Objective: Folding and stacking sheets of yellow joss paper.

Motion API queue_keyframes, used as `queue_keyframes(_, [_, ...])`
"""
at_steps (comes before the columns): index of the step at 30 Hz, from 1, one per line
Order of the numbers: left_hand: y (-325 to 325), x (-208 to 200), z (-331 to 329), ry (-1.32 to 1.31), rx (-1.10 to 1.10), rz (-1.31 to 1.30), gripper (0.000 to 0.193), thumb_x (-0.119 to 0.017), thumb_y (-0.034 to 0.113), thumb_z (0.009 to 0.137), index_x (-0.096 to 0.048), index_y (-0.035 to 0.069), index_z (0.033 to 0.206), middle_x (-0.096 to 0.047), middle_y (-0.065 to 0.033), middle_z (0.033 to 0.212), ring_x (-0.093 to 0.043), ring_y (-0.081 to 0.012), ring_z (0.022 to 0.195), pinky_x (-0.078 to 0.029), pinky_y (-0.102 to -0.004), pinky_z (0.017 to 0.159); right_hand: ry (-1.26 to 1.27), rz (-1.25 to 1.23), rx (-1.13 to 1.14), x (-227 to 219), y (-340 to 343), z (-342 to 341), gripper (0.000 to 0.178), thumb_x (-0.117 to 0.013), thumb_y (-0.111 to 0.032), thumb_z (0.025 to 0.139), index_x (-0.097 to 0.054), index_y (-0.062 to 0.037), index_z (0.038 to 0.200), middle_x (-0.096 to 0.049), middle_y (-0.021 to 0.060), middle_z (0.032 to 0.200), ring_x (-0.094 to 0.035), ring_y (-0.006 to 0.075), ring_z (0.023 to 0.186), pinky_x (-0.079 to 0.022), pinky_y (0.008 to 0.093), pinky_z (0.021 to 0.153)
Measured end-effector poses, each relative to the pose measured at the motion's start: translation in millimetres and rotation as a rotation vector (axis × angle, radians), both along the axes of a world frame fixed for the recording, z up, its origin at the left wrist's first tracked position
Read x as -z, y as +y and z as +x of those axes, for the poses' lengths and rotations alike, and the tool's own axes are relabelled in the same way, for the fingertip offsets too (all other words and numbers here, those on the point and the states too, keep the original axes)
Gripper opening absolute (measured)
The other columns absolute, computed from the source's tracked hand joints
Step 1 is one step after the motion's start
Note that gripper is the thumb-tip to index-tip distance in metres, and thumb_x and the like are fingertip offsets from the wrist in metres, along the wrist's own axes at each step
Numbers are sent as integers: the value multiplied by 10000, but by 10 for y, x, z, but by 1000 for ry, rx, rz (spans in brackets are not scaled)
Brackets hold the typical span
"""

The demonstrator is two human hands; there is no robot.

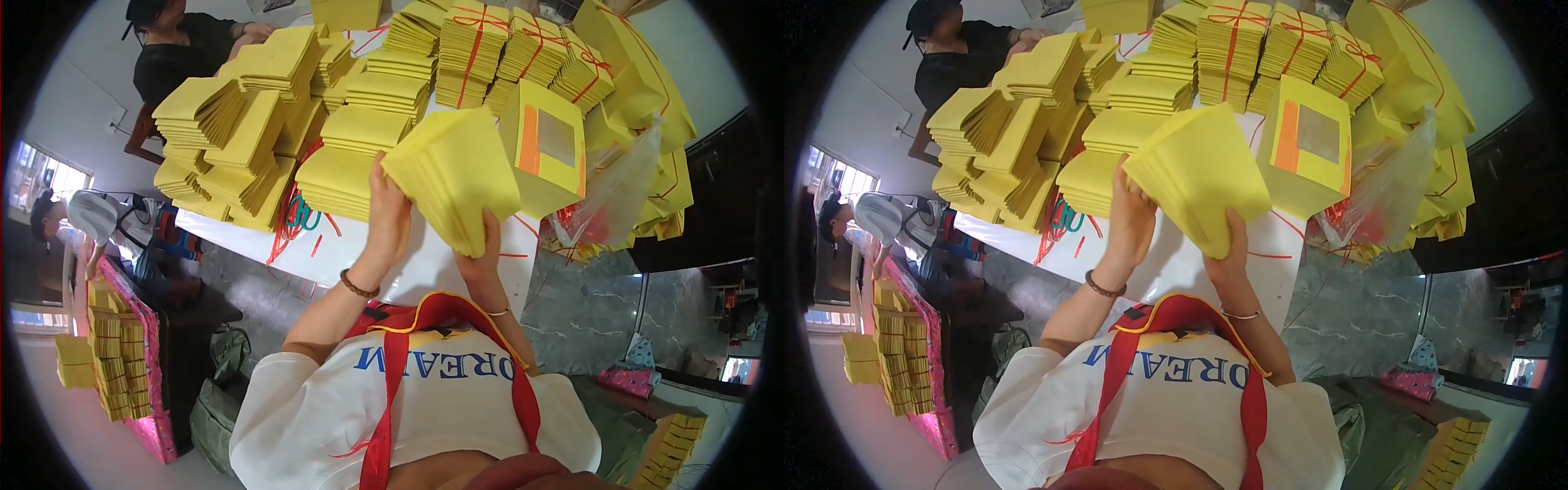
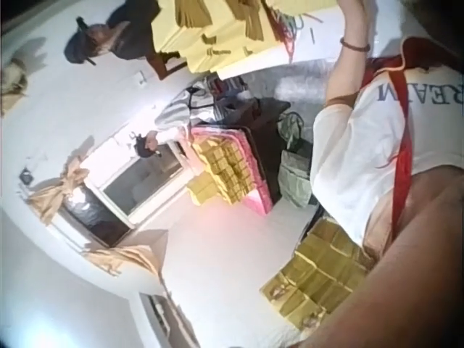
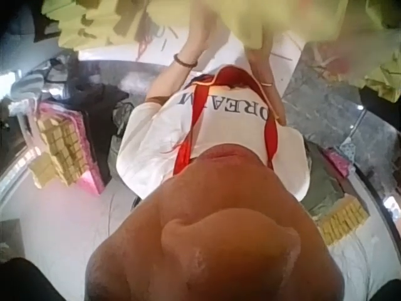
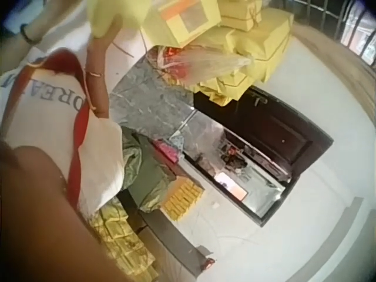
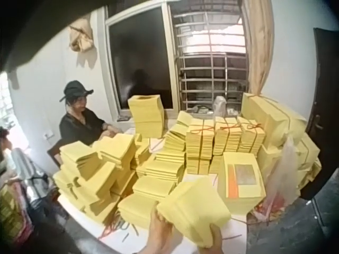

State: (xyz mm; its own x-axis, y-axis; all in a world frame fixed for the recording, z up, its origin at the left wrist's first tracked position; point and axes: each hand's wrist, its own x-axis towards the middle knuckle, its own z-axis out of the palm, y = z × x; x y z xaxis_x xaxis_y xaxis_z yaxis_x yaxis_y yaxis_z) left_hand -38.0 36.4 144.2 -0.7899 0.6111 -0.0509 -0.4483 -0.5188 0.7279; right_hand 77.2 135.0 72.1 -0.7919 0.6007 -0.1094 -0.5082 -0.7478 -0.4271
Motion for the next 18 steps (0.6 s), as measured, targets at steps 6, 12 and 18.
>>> queue_keyframes(6, [108, -97, -81, 261, -121, 24, 811, -686, 244, 785, -159, 64, 1375, -353, -111, 1291, -366, -204, 1194, -309, -343, 1000, -226, 942, 323, 135, -120, -408, 465, -494, -233, 899, -332, -96, 1313, -424, 53, 1279, -436, 165, 1173, -384, 337, 978])
queue_keyframes(12, [194, -66, -322, 146, -115, 62, 762, -677, 189, 793, -178, 52, 1352, -366, -127, 1283, -384, -218, 1184, -342, -332, 980, -97, 295, 226, -392, -172, -719, 509, -527, -156, 870, -287, -96, 1315, -362, 70, 1287, -385, 191, 1188, -342, 339, 996])
queue_keyframes(18, [366, -81, -494, 160, -135, -125, 718, -672, 141, 775, -226, 18, 1324, -450, -145, 1205, -470, -227, 1099, -393, -338, 942, -220, 486, 327, -430, -120, -1085, 554, -501, -210, 902, -203, -119, 1361, -344, 58, 1316, -369, 189, 1209, -343, 357, 996])
